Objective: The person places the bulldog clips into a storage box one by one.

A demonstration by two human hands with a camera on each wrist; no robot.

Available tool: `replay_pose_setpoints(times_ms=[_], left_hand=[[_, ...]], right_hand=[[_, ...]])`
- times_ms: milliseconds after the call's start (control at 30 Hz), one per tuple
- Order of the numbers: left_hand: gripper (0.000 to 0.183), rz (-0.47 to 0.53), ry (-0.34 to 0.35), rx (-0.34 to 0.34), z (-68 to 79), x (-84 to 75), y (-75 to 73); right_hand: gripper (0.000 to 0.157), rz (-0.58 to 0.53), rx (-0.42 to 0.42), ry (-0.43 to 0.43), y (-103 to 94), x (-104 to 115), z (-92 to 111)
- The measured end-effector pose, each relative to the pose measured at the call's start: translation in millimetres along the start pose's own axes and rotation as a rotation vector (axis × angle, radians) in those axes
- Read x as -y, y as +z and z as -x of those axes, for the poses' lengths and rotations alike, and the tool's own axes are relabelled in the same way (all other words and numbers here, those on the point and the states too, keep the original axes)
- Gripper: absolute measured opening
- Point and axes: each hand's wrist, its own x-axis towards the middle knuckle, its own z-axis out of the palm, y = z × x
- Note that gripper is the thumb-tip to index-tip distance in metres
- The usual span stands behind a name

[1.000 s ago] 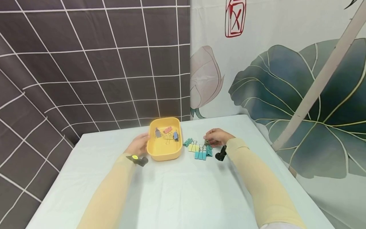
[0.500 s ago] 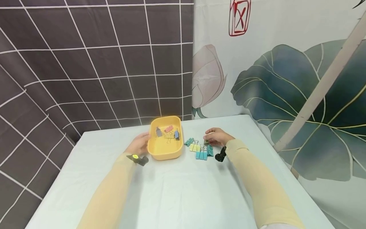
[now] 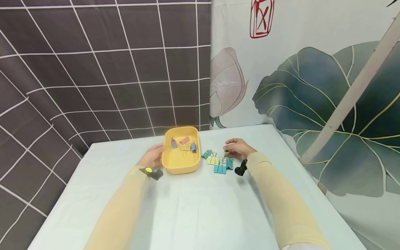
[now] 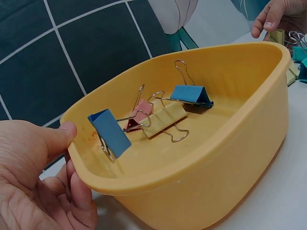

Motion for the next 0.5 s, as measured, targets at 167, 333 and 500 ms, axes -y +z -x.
replay_pose_setpoints(times_ms=[167, 333, 500], left_hand=[[0.041, 0.002, 0.001, -0.005, 0.8, 0.5, 0.3], [0.041, 0.0, 0.006, -0.003, 1.3, 0.2, 0.8], [0.041, -0.004, 0.011, -0.011, 1.9, 0.7, 2.0]], right_hand=[[0.056, -0.027, 0.015, -0.007, -2.2, -0.5, -1.3], [0.057, -0.031, 0.004, -0.004, -4.0, 0.5, -3.2], [0.057, -0.034, -0.024, 0.006, -4.4, 2.6, -6.3]])
